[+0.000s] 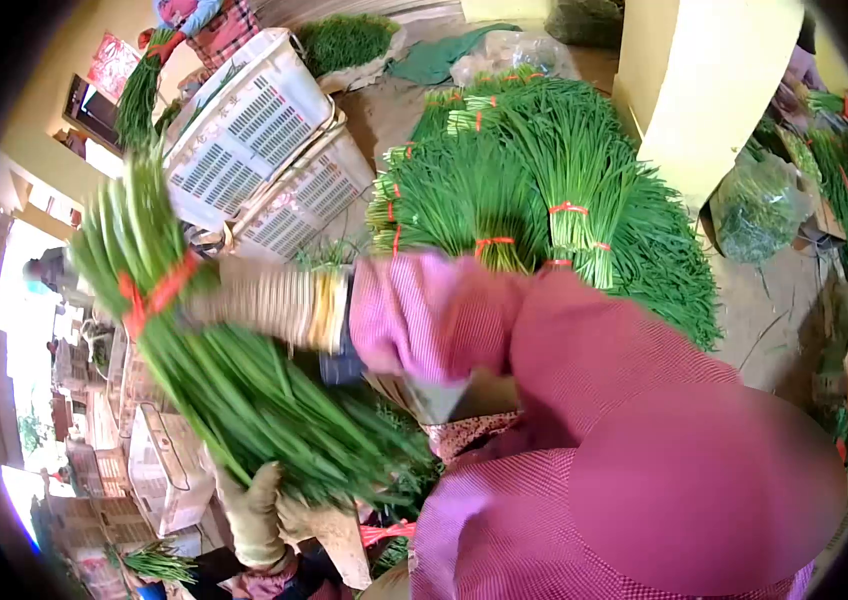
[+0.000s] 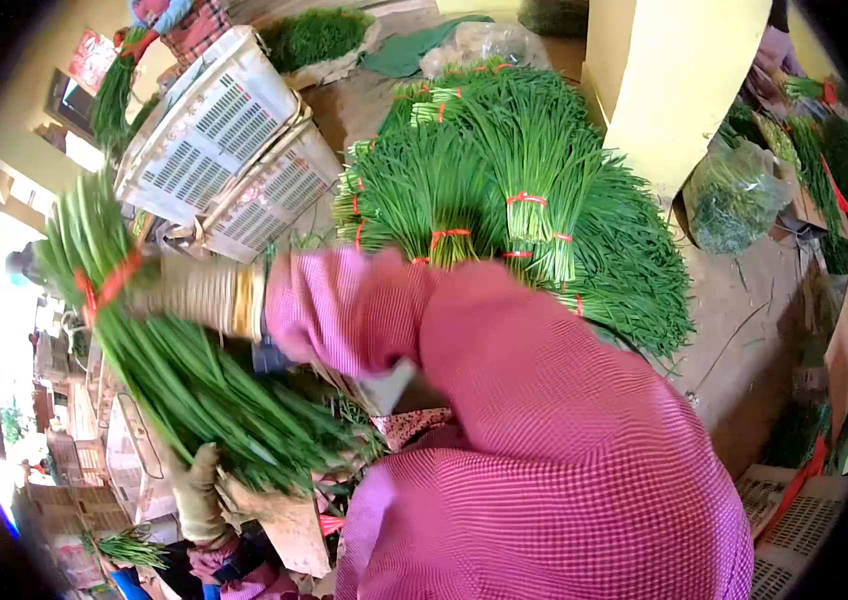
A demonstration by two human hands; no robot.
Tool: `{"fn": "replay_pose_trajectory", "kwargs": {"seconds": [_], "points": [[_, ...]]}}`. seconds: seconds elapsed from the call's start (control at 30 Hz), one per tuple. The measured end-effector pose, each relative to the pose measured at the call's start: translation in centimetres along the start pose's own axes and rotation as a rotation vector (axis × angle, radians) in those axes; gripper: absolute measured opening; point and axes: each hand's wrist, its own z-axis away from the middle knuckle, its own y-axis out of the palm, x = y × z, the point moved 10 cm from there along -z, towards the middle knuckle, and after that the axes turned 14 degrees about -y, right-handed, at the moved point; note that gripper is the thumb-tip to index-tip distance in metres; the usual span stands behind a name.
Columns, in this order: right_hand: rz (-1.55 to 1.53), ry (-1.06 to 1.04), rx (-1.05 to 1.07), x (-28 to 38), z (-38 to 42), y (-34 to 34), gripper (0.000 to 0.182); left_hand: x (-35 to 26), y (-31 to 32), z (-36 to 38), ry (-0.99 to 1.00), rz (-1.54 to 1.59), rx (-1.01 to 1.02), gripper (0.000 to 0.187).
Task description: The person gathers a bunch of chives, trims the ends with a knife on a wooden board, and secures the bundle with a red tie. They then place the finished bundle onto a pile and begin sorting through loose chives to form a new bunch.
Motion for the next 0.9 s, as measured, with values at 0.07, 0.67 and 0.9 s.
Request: {"fn": "replay_pose_trajectory", "kwargs": {"seconds": [0.07, 0.67, 0.9], "points": [[0.119, -0.144, 0.045, 5.5, -5.2, -3.6, 0.081, 4.2, -0.3, -1.3, 0.019, -0.089, 0.013, 0.075], [2.057, 1.120, 0.937, 10.9, 28.4, -51.0, 0.074, 24.0, -11.9, 9.5, -0.514, -0.012, -0.301, 0.068], [2.073, 1.033, 0.675, 12.4, 26.0, -46.7, 0.069, 23.2, -10.1, 11.3, -0.633, -0.045, -0.273, 0.055]]}}
